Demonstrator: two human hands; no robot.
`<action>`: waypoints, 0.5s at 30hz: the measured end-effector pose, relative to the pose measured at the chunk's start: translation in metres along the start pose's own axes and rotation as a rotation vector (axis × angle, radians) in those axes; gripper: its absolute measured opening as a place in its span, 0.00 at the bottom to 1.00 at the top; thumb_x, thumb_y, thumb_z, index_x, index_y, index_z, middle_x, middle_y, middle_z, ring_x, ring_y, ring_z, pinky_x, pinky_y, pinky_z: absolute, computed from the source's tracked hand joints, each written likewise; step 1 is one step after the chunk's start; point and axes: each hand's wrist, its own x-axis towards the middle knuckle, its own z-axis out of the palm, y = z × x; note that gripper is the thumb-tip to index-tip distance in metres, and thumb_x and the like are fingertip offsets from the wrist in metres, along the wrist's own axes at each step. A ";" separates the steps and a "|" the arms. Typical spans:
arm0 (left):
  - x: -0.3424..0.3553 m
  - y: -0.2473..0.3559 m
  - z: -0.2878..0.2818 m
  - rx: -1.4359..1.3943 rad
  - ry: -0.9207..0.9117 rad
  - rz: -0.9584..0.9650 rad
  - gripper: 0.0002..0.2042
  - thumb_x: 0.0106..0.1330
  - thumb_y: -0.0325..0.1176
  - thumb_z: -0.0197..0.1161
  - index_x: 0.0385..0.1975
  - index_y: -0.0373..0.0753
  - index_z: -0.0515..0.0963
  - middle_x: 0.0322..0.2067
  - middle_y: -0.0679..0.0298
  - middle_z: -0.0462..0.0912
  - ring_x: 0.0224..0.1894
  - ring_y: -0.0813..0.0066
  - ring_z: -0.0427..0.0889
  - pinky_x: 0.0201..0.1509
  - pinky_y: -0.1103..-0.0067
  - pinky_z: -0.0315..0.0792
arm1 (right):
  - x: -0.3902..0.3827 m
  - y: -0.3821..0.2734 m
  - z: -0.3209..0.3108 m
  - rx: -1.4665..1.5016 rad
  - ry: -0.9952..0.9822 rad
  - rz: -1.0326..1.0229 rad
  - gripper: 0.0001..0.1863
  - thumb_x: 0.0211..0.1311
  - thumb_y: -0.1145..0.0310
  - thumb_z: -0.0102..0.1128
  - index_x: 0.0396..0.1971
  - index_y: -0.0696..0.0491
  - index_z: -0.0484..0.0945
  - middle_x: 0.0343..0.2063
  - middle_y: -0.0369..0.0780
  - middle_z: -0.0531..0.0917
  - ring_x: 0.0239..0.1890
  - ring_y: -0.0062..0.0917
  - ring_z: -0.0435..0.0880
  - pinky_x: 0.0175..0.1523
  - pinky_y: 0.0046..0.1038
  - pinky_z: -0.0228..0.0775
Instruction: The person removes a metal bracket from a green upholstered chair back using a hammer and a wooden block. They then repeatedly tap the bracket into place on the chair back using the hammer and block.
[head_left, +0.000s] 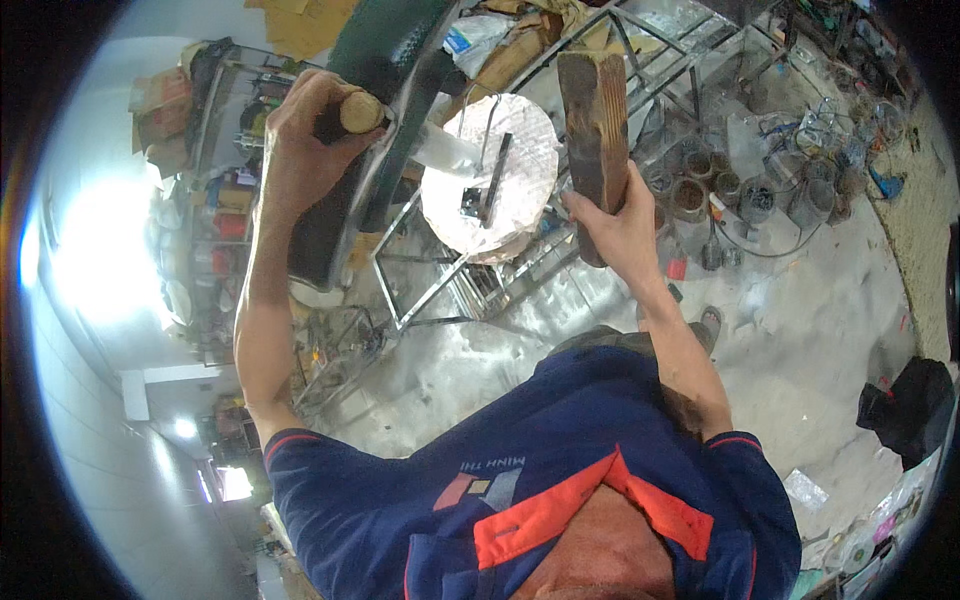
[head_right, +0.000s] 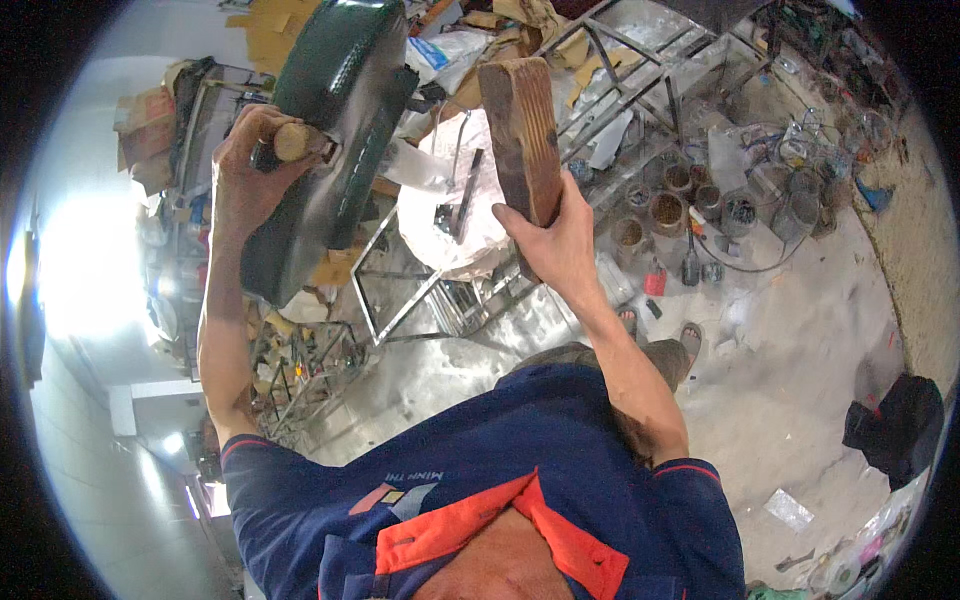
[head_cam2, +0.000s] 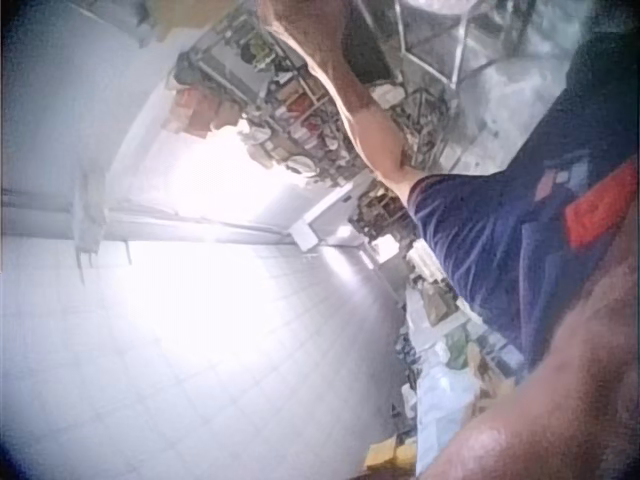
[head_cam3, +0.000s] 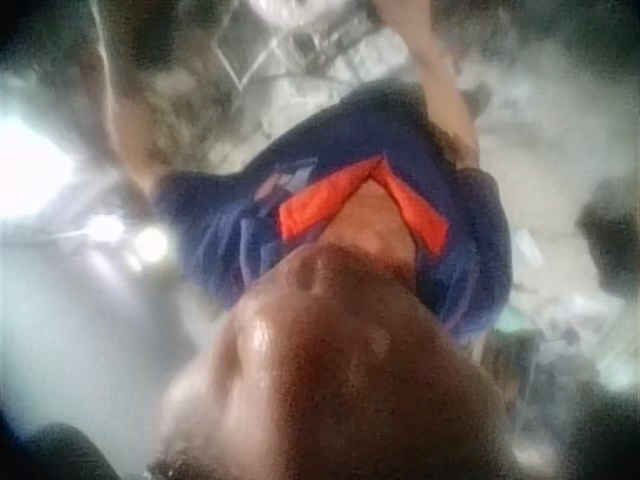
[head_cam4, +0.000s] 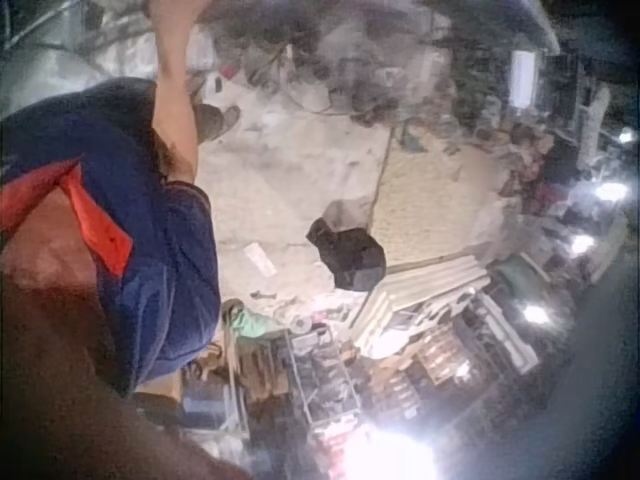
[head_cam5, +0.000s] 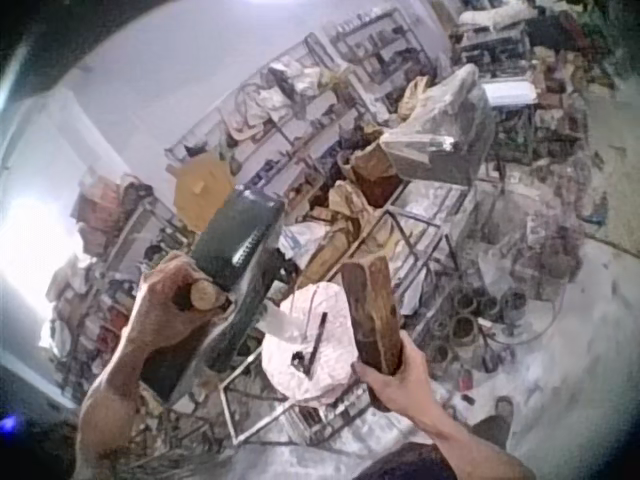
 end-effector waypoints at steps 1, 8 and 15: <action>-0.001 -0.004 0.001 -0.015 0.000 0.010 0.21 0.48 0.27 0.84 0.41 0.37 0.81 0.41 0.62 0.84 0.43 0.64 0.87 0.47 0.70 0.81 | -0.001 0.002 0.001 0.003 0.003 0.006 0.26 0.56 0.69 0.79 0.50 0.62 0.77 0.39 0.42 0.87 0.41 0.20 0.82 0.49 0.28 0.76; 0.005 -0.005 -0.002 0.035 -0.029 0.055 0.20 0.50 0.26 0.83 0.41 0.37 0.81 0.41 0.61 0.86 0.43 0.64 0.89 0.48 0.70 0.82 | -0.001 0.014 0.006 0.096 0.025 0.041 0.26 0.56 0.68 0.79 0.50 0.62 0.77 0.41 0.41 0.87 0.43 0.20 0.82 0.50 0.28 0.76; 0.000 -0.009 -0.002 0.029 -0.049 0.064 0.22 0.51 0.26 0.82 0.45 0.37 0.80 0.43 0.61 0.86 0.46 0.64 0.88 0.51 0.70 0.81 | -0.009 0.017 0.013 0.059 0.014 0.041 0.25 0.57 0.68 0.79 0.49 0.61 0.76 0.41 0.41 0.87 0.42 0.21 0.82 0.50 0.29 0.76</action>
